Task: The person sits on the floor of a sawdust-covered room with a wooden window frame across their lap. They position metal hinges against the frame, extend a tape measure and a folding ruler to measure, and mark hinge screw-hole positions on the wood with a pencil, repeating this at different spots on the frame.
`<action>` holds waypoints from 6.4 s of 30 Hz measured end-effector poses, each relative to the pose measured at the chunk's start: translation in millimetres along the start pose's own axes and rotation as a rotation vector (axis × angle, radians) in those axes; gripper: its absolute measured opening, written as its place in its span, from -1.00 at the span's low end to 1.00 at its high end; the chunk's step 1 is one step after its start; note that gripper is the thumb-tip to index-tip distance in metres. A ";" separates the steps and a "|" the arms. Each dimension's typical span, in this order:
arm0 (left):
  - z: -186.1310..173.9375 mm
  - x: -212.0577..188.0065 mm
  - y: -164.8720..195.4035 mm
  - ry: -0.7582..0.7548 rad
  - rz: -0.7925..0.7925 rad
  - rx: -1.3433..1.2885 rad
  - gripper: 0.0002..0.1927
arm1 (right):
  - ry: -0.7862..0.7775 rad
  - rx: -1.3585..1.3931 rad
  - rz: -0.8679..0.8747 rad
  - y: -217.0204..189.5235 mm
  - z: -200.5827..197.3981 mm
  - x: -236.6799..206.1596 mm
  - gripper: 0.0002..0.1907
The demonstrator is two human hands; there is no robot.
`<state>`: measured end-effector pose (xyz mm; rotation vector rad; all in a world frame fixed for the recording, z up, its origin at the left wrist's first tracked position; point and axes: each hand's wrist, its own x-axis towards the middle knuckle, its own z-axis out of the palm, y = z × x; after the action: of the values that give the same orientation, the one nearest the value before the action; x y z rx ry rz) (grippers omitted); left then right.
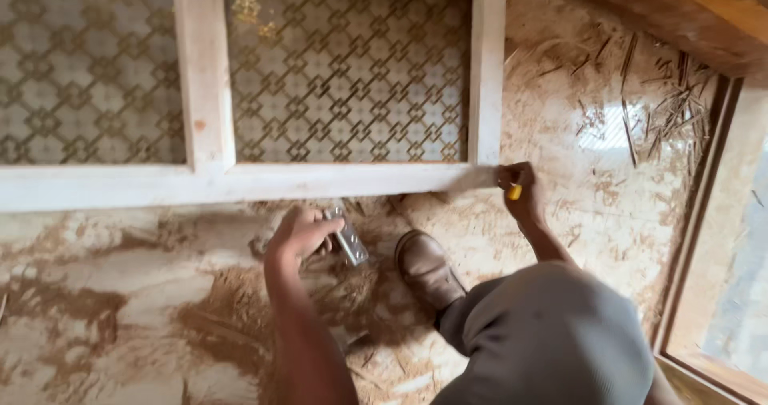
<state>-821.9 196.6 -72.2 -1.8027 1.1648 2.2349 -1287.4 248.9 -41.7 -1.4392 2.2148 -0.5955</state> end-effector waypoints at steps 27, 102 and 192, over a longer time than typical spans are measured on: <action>52.7 -3.7 4.2 -0.007 -0.013 -0.351 -0.68 | -0.244 0.362 0.037 -85.0 82.1 -12.3 -0.67; 172.2 47.4 35.1 0.711 0.474 -0.794 -0.75 | -0.554 0.540 -0.053 -111.8 59.0 23.2 -0.61; 84.0 33.5 -5.1 0.790 0.450 -0.727 -0.73 | -0.648 0.272 -0.754 -180.8 123.9 32.6 -0.77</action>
<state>-899.4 234.3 -100.1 -3.2048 0.9306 2.4363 -1095.9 137.3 -44.2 -1.9461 1.0341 -0.5194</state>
